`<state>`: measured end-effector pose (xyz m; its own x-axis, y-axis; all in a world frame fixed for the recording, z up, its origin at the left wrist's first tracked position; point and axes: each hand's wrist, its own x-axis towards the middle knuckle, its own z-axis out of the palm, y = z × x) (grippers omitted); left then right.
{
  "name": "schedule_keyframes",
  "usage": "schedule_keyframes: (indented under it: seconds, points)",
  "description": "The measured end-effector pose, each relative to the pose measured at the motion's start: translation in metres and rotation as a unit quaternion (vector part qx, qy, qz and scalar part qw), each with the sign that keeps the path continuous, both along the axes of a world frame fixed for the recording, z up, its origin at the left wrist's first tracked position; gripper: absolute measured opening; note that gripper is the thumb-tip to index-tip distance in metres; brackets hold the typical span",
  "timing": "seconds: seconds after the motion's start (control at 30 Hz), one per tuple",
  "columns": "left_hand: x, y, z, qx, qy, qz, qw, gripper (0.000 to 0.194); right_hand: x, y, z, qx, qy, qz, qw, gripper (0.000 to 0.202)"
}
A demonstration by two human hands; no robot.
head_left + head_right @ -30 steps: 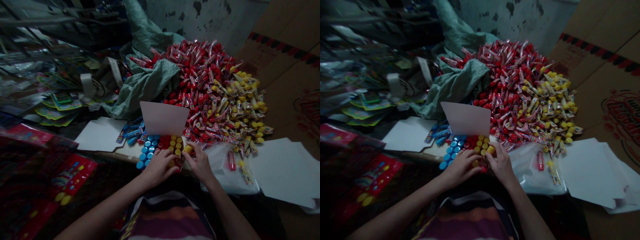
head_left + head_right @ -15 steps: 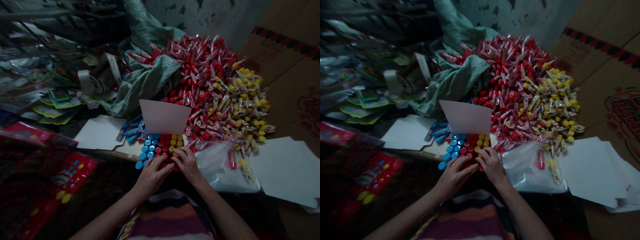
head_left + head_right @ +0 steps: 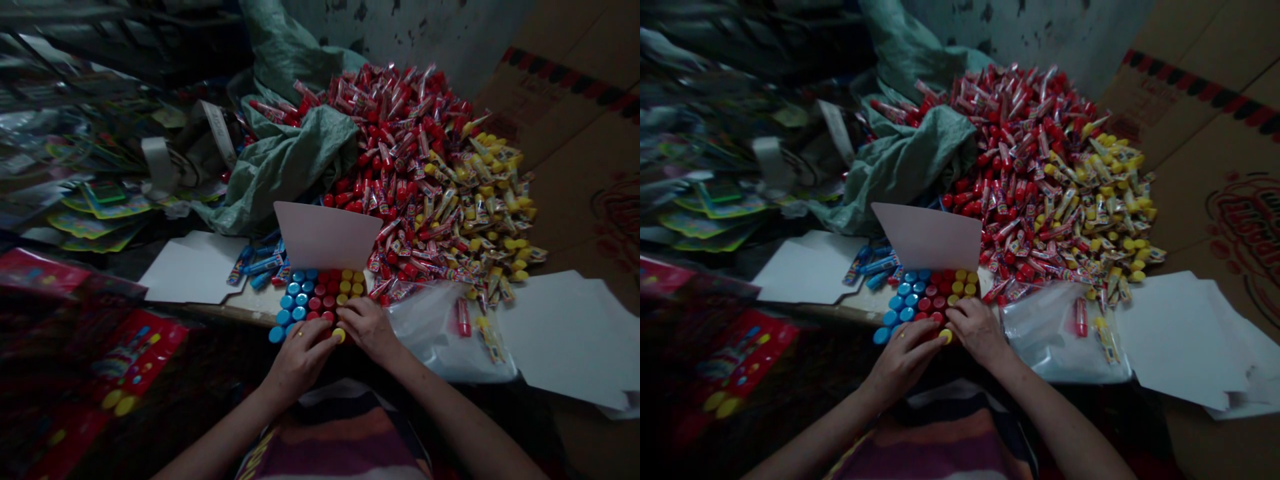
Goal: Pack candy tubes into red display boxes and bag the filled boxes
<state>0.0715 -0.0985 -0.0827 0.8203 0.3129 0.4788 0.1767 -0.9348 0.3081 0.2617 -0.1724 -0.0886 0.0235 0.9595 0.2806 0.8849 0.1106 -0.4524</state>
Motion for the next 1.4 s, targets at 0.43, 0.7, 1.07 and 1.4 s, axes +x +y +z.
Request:
schedule_keyframes:
  seconds: [0.43,0.7,1.07,1.4]
  points:
    - [0.031,0.019,0.001,0.096,0.028,0.023,0.995,0.026,0.174,-0.012,0.055,0.082,0.074,-0.367,0.924,0.031]
    - [0.03,0.026,-0.007,0.13,0.038,0.031,0.99,0.031,0.293,-0.021,-0.003,-0.184,0.015,-0.461,0.868,0.029]
    - [0.027,0.031,-0.018,0.136,0.055,0.027,0.989,0.033,0.29,-0.02,-0.005,-0.167,0.026,-0.446,0.879,0.037]
    - [0.026,0.027,-0.014,0.082,0.078,0.041,0.993,0.032,0.275,0.015,0.0,-0.201,0.072,-0.466,0.859,0.033]
